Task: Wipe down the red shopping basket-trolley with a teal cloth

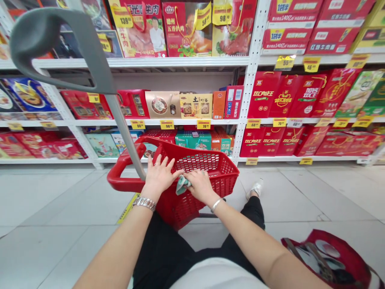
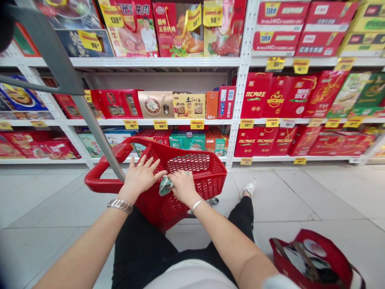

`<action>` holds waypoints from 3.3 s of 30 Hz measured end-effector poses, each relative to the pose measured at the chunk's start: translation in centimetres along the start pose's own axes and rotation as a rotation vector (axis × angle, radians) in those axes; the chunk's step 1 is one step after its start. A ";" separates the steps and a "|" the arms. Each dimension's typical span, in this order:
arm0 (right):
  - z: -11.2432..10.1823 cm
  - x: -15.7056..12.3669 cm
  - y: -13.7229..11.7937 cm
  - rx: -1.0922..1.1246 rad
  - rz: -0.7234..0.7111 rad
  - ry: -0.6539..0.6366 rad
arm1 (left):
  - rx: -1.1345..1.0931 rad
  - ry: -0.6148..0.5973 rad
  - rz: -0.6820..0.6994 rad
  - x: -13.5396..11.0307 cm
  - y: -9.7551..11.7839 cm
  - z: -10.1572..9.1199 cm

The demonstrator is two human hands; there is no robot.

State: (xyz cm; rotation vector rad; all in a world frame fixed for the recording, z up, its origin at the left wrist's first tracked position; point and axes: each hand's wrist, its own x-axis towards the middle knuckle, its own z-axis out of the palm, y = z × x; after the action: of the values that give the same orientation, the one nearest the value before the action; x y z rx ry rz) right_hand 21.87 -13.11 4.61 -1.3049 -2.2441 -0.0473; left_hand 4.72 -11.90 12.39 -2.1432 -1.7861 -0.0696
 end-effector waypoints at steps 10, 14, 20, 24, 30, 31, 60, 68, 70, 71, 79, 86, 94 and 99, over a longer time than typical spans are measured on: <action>-1.5 -5.2 12.3 -0.030 0.224 0.104 | -0.007 -0.022 -0.006 0.3 0.2 0.2; -2.7 -7.0 16.8 -0.036 0.294 0.135 | 0.000 -0.022 -0.004 0.5 0.3 0.2; -3.7 -6.2 15.4 0.004 0.270 0.176 | -0.021 -0.003 -0.010 0.4 0.3 0.1; -3.0 -3.4 9.1 0.083 0.144 0.169 | -0.026 -0.026 -0.003 0.5 0.2 0.0; 0.1 -0.1 1.6 0.099 -0.061 0.088 | -0.003 0.022 0.013 0.4 0.0 0.1; 0.7 -0.1 1.5 0.072 -0.060 0.093 | 0.001 0.028 0.017 0.3 0.0 0.1; 2.0 -1.9 5.1 -0.114 -0.018 0.304 | 0.009 0.036 0.009 0.6 -0.3 0.7; 3.5 -2.4 4.1 -0.135 0.036 0.308 | 0.016 0.055 0.007 0.5 -0.6 0.8; 4.2 -2.3 4.8 -0.148 0.045 0.325 | 0.009 0.056 0.006 0.5 -0.5 0.8; 4.5 -2.4 5.3 -0.155 0.040 0.335 | 0.007 0.054 0.004 0.5 -0.4 0.8; 4.7 -5.6 12.8 -0.175 0.067 0.478 | -0.005 0.040 0.004 0.6 -0.4 0.6; 3.4 -4.1 8.3 -0.098 -0.095 0.484 | -0.027 0.033 -0.015 0.5 -0.4 0.5; 4.9 -1.1 -0.4 -0.046 -0.322 0.435 | 0.023 0.039 0.011 0.1 -0.3 0.4; 5.3 -3.0 4.3 -0.090 -0.159 0.431 | 0.040 0.053 0.011 0.2 -0.3 0.5</action>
State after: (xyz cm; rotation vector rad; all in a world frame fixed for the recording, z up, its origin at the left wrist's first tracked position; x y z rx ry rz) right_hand 24.24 -11.64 -2.32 -1.0380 -1.9823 -0.4482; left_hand 4.36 -11.48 12.05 -2.1039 -1.7313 -0.0859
